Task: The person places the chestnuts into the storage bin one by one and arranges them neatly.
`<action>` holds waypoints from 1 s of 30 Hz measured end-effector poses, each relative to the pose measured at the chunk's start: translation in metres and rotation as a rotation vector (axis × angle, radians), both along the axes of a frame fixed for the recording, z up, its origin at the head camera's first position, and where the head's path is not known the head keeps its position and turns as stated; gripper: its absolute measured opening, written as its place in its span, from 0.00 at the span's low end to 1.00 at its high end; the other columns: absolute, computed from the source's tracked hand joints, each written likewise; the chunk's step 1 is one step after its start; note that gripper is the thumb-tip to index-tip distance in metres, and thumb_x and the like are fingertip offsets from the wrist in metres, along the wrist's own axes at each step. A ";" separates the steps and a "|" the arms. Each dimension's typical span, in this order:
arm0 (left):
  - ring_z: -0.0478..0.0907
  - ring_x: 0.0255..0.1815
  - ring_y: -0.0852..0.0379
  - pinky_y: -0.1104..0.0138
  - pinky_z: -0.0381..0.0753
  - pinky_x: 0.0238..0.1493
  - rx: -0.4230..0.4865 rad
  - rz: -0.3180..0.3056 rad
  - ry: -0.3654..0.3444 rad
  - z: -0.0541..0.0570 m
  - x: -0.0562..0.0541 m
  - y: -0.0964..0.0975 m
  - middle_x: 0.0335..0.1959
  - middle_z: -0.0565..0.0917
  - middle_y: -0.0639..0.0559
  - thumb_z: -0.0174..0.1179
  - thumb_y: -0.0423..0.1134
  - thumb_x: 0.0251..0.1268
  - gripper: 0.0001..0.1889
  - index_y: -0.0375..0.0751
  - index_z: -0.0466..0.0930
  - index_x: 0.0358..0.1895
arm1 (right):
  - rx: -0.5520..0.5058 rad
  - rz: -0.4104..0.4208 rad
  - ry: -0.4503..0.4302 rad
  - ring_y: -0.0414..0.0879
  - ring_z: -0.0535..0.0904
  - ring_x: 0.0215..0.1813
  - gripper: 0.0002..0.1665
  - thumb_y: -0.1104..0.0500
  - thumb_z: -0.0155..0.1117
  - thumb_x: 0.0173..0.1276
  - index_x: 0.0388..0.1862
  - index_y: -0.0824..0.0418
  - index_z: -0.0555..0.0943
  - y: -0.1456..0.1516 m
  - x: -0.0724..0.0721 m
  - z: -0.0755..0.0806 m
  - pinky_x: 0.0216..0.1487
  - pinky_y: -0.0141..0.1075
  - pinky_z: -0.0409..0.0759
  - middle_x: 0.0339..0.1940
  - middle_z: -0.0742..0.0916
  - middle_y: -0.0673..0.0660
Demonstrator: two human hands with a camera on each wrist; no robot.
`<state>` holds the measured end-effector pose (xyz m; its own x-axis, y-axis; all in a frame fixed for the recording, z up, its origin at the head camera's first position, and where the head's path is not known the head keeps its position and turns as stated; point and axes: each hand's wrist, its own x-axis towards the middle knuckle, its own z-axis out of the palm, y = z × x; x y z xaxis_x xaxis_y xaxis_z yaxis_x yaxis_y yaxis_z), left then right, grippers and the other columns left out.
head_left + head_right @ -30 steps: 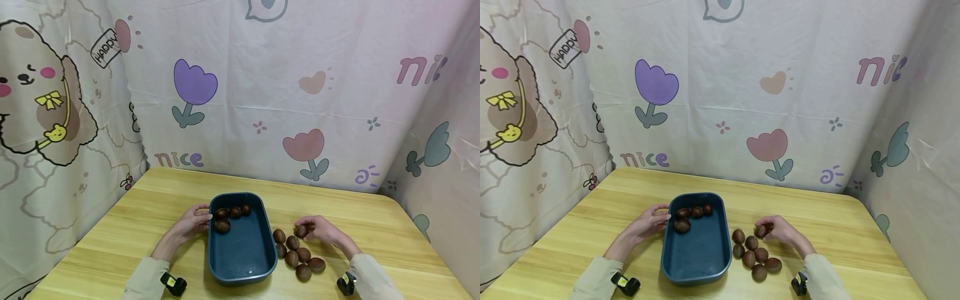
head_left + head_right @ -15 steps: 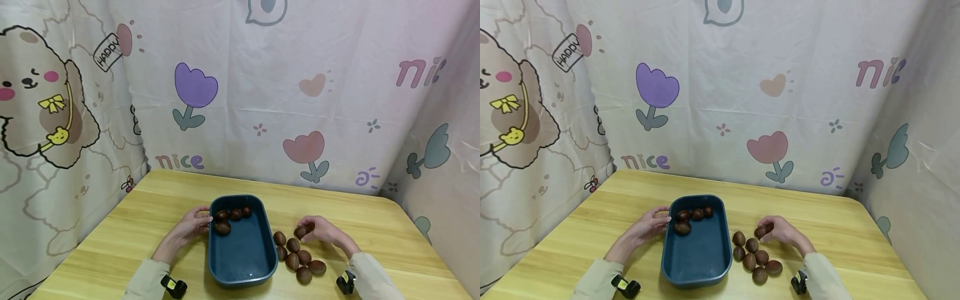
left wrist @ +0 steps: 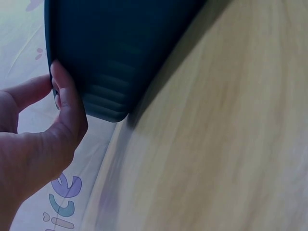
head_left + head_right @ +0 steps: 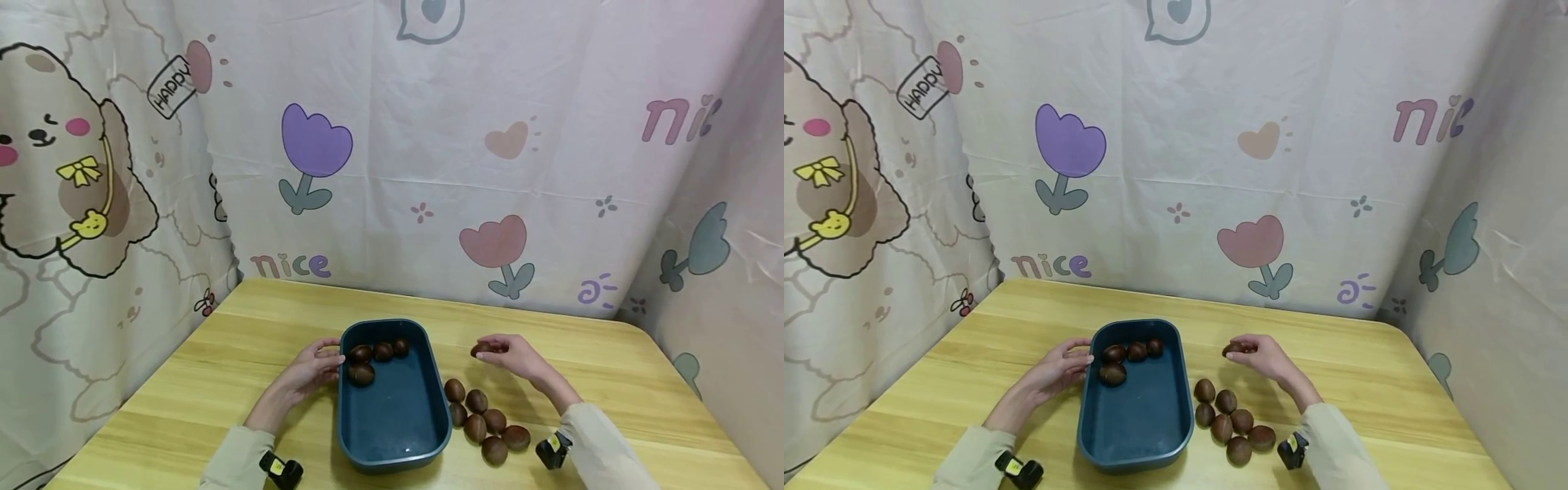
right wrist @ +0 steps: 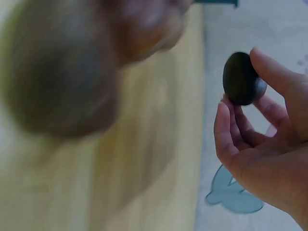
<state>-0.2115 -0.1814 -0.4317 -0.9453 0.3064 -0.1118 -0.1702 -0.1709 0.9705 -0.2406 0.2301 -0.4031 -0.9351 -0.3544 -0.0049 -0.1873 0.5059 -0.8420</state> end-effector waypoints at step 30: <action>0.77 0.32 0.61 0.70 0.79 0.36 -0.008 0.000 0.000 -0.001 0.000 -0.001 0.38 0.79 0.48 0.52 0.28 0.71 0.23 0.26 0.54 0.63 | -0.306 -0.001 0.007 0.51 0.80 0.50 0.23 0.63 0.68 0.64 0.57 0.69 0.78 -0.139 -0.016 0.063 0.59 0.46 0.73 0.48 0.85 0.61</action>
<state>-0.2119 -0.1820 -0.4326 -0.9454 0.3055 -0.1138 -0.1698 -0.1633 0.9719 -0.2569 0.0916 -0.3404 -0.9351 -0.3374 0.1086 -0.1935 0.2291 -0.9540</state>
